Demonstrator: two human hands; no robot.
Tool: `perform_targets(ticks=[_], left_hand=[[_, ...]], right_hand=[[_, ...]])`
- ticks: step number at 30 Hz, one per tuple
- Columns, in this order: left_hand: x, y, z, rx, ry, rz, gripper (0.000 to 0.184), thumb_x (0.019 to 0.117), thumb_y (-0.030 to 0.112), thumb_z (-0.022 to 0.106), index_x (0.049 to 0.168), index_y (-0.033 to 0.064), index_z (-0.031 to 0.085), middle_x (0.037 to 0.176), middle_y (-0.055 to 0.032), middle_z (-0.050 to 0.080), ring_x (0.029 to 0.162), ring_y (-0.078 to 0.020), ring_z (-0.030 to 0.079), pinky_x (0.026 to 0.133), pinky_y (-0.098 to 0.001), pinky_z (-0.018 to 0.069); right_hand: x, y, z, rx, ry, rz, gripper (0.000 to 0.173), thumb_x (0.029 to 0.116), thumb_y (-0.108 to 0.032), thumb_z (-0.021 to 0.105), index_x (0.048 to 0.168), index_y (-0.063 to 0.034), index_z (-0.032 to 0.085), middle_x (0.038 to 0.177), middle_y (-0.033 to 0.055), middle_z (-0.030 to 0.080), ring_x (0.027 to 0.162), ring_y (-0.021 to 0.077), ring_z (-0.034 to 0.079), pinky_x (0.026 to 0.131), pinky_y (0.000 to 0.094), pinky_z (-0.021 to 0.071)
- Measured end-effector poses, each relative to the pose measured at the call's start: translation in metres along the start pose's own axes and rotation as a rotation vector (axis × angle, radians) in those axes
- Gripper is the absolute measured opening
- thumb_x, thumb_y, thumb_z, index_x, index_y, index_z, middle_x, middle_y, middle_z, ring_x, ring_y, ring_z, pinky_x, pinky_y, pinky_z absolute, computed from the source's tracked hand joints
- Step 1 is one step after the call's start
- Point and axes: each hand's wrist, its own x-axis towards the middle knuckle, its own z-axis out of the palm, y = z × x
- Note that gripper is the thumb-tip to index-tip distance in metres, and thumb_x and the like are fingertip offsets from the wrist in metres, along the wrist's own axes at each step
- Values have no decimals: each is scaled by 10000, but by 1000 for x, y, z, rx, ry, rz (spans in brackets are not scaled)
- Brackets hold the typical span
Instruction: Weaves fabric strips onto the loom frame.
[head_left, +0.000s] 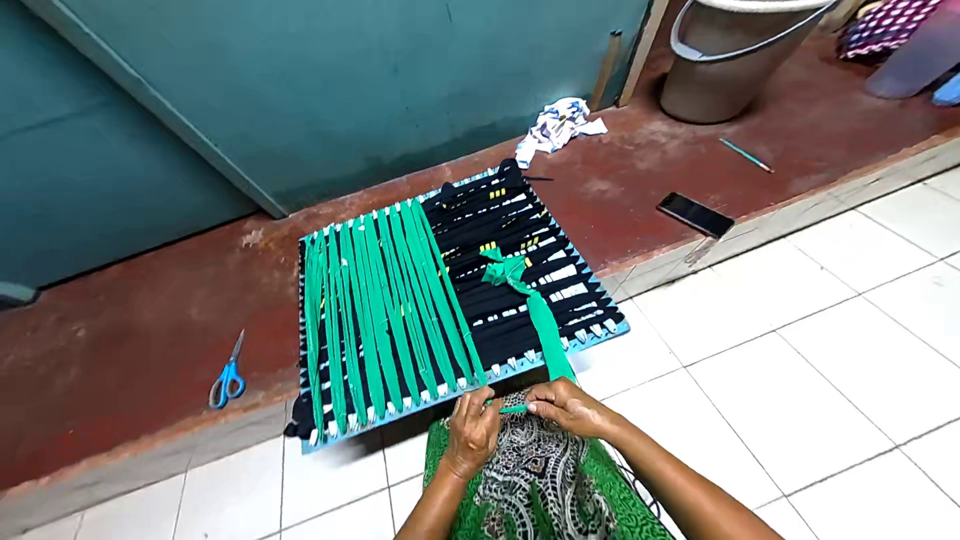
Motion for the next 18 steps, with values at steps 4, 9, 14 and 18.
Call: perform_targets(ticks=[4,9,14,18], left_hand=[[-15,13,3,72,44,-80,184,951,180,582,892,113,742,1020,-112,692,963,-247,657,862,-322,546],[-17,11,15,152,22,-112,231,950,166,551,892,87,760,1049,-108,743,1002,-314,680,830,-431,535],[-12,9,31,139,-71,-280,203,895,101,597,925,-5,768,1012,-161,750,972,-404,698,771,-544,536],[-11,10,35,113,-96,-356,271,883,71,573,1045,-45,757,1058,-194,744,980,-421,700,772,-556,544]], right_hand=[[-2,-6,-7,-108,-117,15,286,1038,-139,525,959,77,694,808,202,668,775,306,642,766,484,505],[22,-10,-22,-203,-27,-2,286,1039,-138,521,968,84,688,825,222,674,815,358,667,798,543,515],[64,-7,-35,-304,34,72,299,1052,-155,510,1022,88,681,902,245,686,906,399,676,856,571,505],[98,-3,-38,-337,67,182,331,1076,-187,472,1081,82,666,975,257,687,986,406,668,913,565,491]])
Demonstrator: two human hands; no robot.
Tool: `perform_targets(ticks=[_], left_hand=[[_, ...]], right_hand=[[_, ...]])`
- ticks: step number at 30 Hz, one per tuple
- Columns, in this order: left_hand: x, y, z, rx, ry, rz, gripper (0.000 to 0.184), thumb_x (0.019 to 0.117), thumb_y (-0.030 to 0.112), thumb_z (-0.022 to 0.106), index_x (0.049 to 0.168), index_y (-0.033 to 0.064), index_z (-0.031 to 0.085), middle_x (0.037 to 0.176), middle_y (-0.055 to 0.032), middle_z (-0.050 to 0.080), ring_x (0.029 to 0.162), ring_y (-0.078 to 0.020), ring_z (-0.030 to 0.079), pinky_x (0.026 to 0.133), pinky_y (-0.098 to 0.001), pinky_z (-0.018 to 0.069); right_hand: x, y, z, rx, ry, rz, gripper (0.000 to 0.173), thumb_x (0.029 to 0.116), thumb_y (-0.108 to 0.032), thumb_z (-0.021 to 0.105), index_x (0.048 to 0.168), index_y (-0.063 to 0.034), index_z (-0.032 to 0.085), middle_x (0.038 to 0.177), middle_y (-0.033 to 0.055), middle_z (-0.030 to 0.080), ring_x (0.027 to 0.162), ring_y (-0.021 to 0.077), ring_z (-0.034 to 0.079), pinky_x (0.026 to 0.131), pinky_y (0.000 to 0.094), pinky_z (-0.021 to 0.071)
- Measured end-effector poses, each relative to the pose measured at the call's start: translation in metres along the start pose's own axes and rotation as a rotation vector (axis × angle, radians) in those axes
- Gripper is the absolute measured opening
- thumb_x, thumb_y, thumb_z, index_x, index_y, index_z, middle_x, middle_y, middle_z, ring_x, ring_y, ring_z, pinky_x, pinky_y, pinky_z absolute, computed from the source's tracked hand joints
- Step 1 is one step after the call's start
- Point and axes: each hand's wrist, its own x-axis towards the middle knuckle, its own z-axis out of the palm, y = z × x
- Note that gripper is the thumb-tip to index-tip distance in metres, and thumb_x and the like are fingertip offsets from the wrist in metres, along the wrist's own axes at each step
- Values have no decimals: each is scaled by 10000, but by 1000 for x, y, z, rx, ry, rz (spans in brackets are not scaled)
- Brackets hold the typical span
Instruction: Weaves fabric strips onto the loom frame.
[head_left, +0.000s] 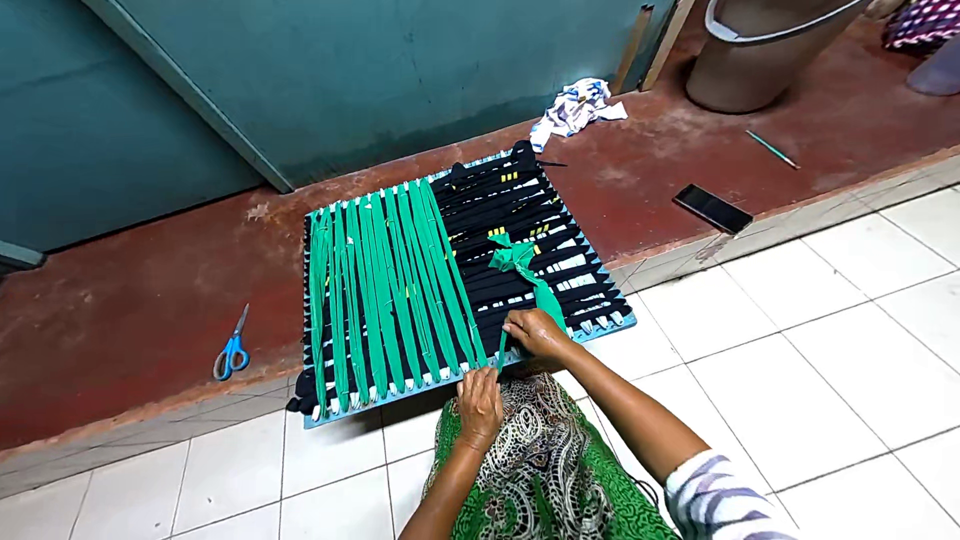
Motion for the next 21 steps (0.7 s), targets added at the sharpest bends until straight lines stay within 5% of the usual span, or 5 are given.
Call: perform_targets(ticks=[3,8,14,19,21], left_hand=[[1,3,2,14,6,8,339,873,49,568,1150,-60,729,1108,-202,740,983,-421,705,767,-547,552],[-1,-3,6,72,56,116,324,884,72,556,1128,-39,737,1100,-173,747,950,-371,713,743,-500,552],[-15,-7,6,65,72,224,308,955,109,504,1107,-30,732,1177,-187,730,1039,-326,722,905,-412,573],[-3,-6,-4,-91,114,160,292,932,132,502,946,39,778,1082,-126,765,917,-247,739,808,-352,586],[27,-1,-15,-215,83,32,278,901,72,526,981,-42,767,1093,-185,755,957,-318,743,858,-422,596]], right_hand=[[24,5,0,-17,46,92,347,1088,-197,449,1121,79,656,1037,265,687,1050,411,662,956,563,480],[50,11,1,-40,76,224,353,1096,-215,446,1176,58,655,1110,266,689,1129,407,650,997,565,468],[60,16,-3,-72,70,344,360,1104,-220,428,1219,47,641,1175,265,678,1188,406,632,1023,562,460],[67,29,-21,65,34,307,321,1076,-206,506,1132,66,667,1103,258,676,1096,375,640,992,542,467],[71,27,-35,179,-18,284,269,1060,-167,547,1073,77,661,1013,212,649,957,281,606,901,464,466]])
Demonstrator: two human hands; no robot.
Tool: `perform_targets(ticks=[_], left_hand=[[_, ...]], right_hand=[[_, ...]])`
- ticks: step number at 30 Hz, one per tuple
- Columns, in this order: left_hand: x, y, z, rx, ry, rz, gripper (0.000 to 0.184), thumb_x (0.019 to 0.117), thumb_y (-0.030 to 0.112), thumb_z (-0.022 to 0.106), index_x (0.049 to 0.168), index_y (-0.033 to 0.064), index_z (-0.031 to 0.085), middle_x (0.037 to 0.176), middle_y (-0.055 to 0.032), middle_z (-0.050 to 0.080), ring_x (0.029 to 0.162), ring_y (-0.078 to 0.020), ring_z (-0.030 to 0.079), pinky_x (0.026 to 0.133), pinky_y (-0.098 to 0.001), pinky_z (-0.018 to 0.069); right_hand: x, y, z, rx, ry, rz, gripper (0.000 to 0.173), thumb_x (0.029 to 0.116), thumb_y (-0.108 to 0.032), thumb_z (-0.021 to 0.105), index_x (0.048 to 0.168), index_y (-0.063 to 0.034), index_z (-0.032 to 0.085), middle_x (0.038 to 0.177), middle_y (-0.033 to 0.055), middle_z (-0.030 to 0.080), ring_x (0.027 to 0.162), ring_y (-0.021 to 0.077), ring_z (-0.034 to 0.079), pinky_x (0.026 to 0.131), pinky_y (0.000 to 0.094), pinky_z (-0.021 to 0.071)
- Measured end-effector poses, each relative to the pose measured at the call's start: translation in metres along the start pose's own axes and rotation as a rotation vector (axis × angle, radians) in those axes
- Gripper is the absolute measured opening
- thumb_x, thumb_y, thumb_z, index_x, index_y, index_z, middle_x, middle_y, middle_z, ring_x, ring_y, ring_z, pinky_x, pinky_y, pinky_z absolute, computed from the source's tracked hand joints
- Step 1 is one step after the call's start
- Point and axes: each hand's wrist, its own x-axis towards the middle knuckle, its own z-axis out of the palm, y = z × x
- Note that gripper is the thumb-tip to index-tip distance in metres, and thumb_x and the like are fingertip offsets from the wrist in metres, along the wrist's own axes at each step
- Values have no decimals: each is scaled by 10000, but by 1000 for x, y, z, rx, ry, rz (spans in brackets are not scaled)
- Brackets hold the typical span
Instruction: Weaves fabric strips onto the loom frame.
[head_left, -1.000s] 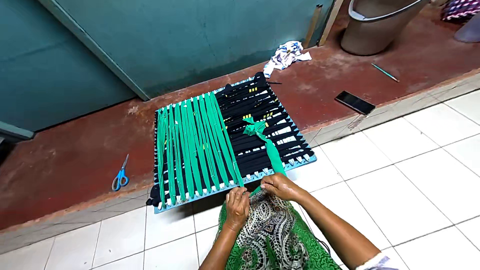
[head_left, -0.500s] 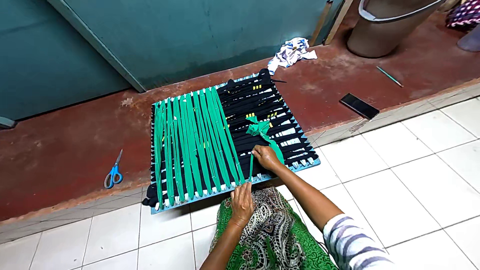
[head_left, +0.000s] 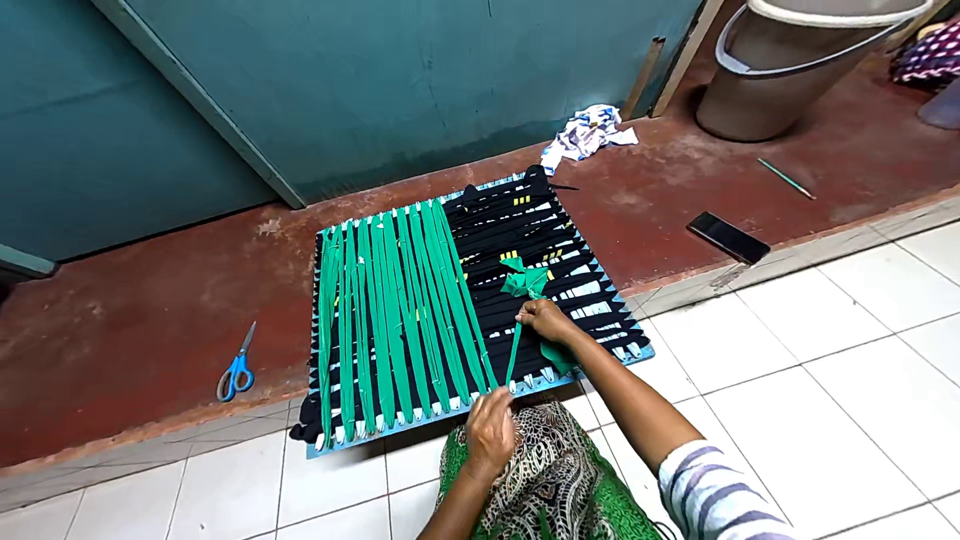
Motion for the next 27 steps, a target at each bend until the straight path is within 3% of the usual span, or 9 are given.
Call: perform_targets(ticks=[3,5,6,7,9,11,18,22,27], left_hand=[[62,14,-12,-247,-229,-355,373,927,-28,557,1275,-145,621,1314,-289,641,1228,-413,634,1068,-505,488],[103,15,-11,-459,-447,-582,457,1002,6,514,1444,-107,478,1392,-262,594,1277,-316,613,1099,-424,474],[119,13,-7,-594,-512,-674,454,1023,19,497,1462,-89,457,1349,-235,625,1205,-260,651,1054,-385,507],[133,11,-2,-725,-544,-753,422,1034,28,487,1442,-77,474,1202,-180,688,1030,-189,694,934,-334,553],[157,4,7,-946,-571,-874,336,1050,29,467,1370,-59,516,864,-57,683,681,-90,636,656,-241,542],[182,-10,11,-1058,-576,-921,263,1043,18,463,1281,-30,566,738,22,567,565,-50,519,548,-201,465],[278,-68,10,-983,-583,-875,264,1004,-37,478,1238,-1,596,676,50,495,508,-35,438,495,-187,410],[321,-110,14,-997,-602,-904,306,988,-60,461,1271,-11,565,644,57,498,475,-25,439,473,-178,427],[377,-148,12,-1011,-580,-943,356,980,-70,458,1321,6,528,638,58,487,456,-11,412,439,-156,388]], right_hand=[[-2,-15,-25,129,-109,1,186,1041,-132,586,1050,45,640,884,90,585,736,122,510,706,316,449],[-2,-24,-41,194,-149,-18,133,1032,-114,592,1009,13,624,777,15,530,600,57,437,572,240,391],[0,-28,-48,218,-156,-18,118,1030,-112,592,1004,0,619,744,-5,509,561,44,411,536,223,366],[1,-30,-55,238,-160,-14,108,1031,-110,591,1010,-6,616,730,-11,497,545,44,394,522,220,352],[8,-31,-66,275,-171,-23,87,1028,-105,594,1017,-19,606,702,-21,493,516,35,393,499,206,351],[14,-30,-76,320,-200,-44,60,1014,-75,607,1029,-18,598,685,-34,512,510,21,416,497,189,367],[58,-3,-94,486,-438,-182,228,899,20,601,1108,-70,617,671,-65,579,486,10,478,483,188,426],[86,9,-101,680,-371,-155,268,923,-14,557,1177,-87,600,694,-75,583,487,-2,466,482,178,427],[128,7,-127,834,-215,-119,169,988,-26,494,1125,-84,575,650,-91,513,476,-5,427,463,168,391]])
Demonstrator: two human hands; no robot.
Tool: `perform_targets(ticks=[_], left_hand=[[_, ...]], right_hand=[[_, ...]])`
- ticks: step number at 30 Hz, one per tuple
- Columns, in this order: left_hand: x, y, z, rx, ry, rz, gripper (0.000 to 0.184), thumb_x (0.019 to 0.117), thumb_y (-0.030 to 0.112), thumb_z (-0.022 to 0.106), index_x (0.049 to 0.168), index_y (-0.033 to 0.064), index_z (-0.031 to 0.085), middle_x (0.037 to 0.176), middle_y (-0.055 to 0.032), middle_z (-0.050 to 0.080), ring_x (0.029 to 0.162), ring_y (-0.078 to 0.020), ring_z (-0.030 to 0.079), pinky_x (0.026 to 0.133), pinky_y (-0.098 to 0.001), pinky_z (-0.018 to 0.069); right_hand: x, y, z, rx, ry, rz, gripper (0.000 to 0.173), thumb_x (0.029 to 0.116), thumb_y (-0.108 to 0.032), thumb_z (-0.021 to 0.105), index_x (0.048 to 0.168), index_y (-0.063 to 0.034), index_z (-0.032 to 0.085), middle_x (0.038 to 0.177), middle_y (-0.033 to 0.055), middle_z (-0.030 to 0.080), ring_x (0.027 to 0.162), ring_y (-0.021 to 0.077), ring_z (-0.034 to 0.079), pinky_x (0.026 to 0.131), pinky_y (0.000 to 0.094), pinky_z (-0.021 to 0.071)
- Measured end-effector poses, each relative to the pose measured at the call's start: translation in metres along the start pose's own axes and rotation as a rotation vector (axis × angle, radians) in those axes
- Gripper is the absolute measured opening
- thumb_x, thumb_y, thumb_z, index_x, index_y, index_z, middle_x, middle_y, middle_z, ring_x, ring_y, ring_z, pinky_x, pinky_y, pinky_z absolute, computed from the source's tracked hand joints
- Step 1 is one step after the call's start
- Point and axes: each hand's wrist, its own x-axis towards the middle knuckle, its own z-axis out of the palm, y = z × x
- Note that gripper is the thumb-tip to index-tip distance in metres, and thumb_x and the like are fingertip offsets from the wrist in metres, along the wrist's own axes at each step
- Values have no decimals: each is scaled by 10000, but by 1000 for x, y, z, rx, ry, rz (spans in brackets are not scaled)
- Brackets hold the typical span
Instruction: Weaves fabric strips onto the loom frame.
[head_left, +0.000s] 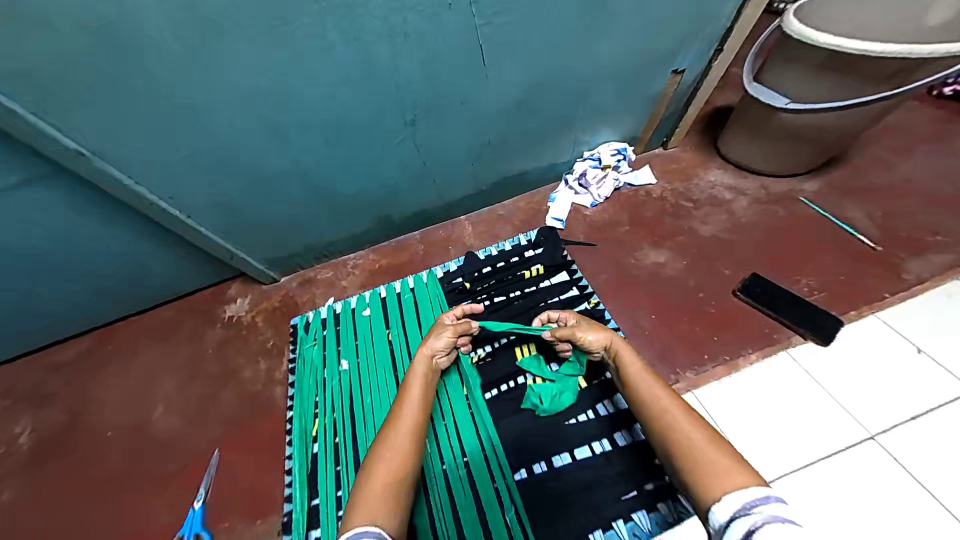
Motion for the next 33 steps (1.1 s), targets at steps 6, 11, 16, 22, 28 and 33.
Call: perform_targets(ticks=[6,11,16,22,28,33], left_hand=[[45,53,-30,69,22,15,303,995,-65,472,1275,-16,575,676,50,535,478,-7,420,463,-156,393],[82,86,-59,34,151,56,224,1008,-88,439,1120,-38,625,707,23,589,495,-12,460,496,-158,434],[113,84,-76,408,265,7,196,974,-84,554,1147,-66,645,801,-34,630,591,-42,534,581,-193,472],[146,69,-86,732,385,47,203,931,-52,618,1104,-35,723,1084,-180,716,1018,-243,667,945,-428,511],[169,68,-84,1020,447,-97,228,964,72,583,1121,73,750,1176,-161,708,1180,-328,623,1028,-587,419],[177,65,-90,1094,413,-235,222,990,142,581,1130,64,735,1255,-188,670,1241,-347,588,1022,-607,411]], right_hand=[[48,-34,-10,36,143,7,134,1024,-14,477,1113,-50,570,669,-73,497,497,15,447,487,174,415],[85,-42,-5,104,282,-23,202,1068,-38,432,1208,-10,575,679,-70,486,489,6,421,466,160,383],[117,-25,7,87,518,-62,217,1064,-41,487,1206,52,622,666,-44,502,479,9,385,447,170,328],[127,-15,29,-141,649,-57,153,1013,-26,595,1092,59,696,737,27,635,591,37,522,591,207,452],[140,-12,48,-292,658,-9,112,997,-38,616,1017,39,694,724,44,640,626,77,562,651,257,485],[145,4,48,-470,619,74,159,1012,-63,591,1035,51,701,825,132,686,732,190,640,769,374,531]])
